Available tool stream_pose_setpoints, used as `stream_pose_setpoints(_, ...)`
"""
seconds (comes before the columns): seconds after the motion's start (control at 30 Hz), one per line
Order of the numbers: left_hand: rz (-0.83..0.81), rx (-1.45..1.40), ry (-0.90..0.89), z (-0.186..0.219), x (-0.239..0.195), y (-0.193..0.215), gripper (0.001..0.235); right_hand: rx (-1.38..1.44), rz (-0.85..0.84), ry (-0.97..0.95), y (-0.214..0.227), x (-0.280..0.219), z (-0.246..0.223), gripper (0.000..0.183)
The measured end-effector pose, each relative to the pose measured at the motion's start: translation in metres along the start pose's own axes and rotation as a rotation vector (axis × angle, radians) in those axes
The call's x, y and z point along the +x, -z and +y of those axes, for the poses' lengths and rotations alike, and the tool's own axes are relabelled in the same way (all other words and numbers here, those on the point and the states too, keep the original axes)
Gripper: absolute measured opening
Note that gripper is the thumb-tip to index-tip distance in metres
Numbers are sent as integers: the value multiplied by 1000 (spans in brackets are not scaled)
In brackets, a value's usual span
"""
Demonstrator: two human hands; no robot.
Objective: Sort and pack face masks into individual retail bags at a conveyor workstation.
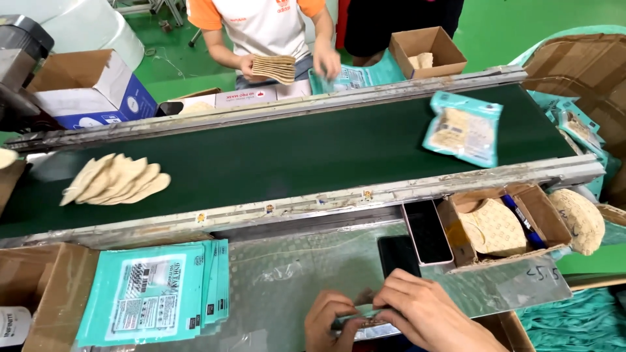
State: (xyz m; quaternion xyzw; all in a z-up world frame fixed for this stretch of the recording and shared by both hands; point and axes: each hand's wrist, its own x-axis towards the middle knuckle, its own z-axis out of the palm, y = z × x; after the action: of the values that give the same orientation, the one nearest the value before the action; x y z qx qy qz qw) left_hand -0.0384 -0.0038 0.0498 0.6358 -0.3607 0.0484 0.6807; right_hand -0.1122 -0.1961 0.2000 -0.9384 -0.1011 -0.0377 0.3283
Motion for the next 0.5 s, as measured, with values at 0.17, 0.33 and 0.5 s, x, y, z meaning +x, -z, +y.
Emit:
stream_pose_setpoints(0.17, -198, -45, 8, 39, 32, 6, 35, 33, 4, 27, -3, -5, 5, 13)
stream_pose_setpoints(0.33, -137, 17, -21, 12, 8, 9, 24, 29, -5, 60, -4, 1, 4, 13)
stream_pose_setpoints(0.5, -140, -31, 44, 12, 4, 18, 21, 7, -3, 95, 1, -1, 6, 22)
